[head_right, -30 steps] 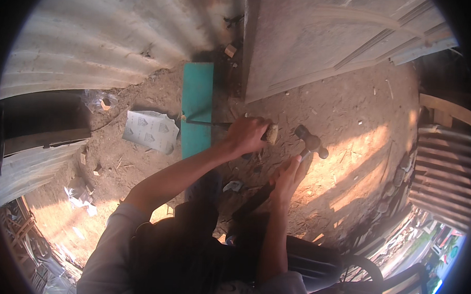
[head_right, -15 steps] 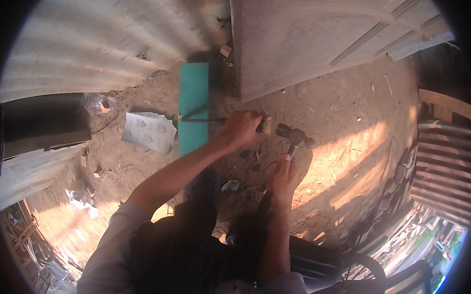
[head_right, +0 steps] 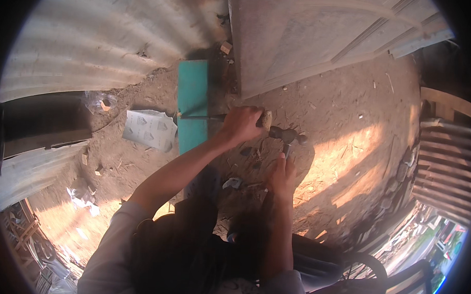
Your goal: The person sits on the ground and uses a hammer and chisel to shape a small round wooden object placed on a green plank. They repeatedly strike the chisel to carve the wood, occasionally repositioning the object and tools.
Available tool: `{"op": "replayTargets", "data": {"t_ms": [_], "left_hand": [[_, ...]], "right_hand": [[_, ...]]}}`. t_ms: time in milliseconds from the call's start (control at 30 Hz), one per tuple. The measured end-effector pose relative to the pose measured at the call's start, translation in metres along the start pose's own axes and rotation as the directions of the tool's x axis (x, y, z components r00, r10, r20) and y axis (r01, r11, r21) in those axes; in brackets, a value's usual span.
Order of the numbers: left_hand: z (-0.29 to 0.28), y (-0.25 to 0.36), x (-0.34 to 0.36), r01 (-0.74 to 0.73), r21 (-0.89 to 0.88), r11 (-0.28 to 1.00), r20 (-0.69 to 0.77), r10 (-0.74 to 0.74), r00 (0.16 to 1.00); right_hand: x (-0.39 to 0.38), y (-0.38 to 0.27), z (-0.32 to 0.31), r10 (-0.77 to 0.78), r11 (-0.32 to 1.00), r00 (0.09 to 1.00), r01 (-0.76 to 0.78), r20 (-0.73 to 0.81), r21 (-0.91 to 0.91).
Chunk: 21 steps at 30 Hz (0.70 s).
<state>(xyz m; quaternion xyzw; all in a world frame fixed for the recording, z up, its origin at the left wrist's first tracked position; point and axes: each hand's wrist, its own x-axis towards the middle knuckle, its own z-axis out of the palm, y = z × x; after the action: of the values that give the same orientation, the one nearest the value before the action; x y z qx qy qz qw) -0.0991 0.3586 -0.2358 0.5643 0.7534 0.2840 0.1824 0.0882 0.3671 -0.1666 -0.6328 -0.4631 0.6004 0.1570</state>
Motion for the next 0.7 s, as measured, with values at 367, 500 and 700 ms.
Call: {"op": "replayTargets", "data": {"t_ms": [367, 500, 700], "left_hand": [[0.004, -0.004, -0.006, -0.010, 0.003, 1.000, 0.043, 0.009, 0.999], [0.003, -0.002, -0.001, 0.048, 0.019, 0.999, 0.058, -0.049, 0.997], [0.002, -0.001, 0.003, 0.041, 0.012, 0.999, 0.031, -0.041, 0.999]], "right_hand": [[0.000, -0.017, 0.008, 0.049, 0.966, 0.986, -0.007, -0.157, 0.257], [0.003, -0.004, 0.008, 0.036, 0.987, 0.980, -0.004, -0.197, 0.162], [-0.001, -0.001, 0.030, 0.023, 0.932, 0.955, 0.087, -0.296, 0.353]]}}
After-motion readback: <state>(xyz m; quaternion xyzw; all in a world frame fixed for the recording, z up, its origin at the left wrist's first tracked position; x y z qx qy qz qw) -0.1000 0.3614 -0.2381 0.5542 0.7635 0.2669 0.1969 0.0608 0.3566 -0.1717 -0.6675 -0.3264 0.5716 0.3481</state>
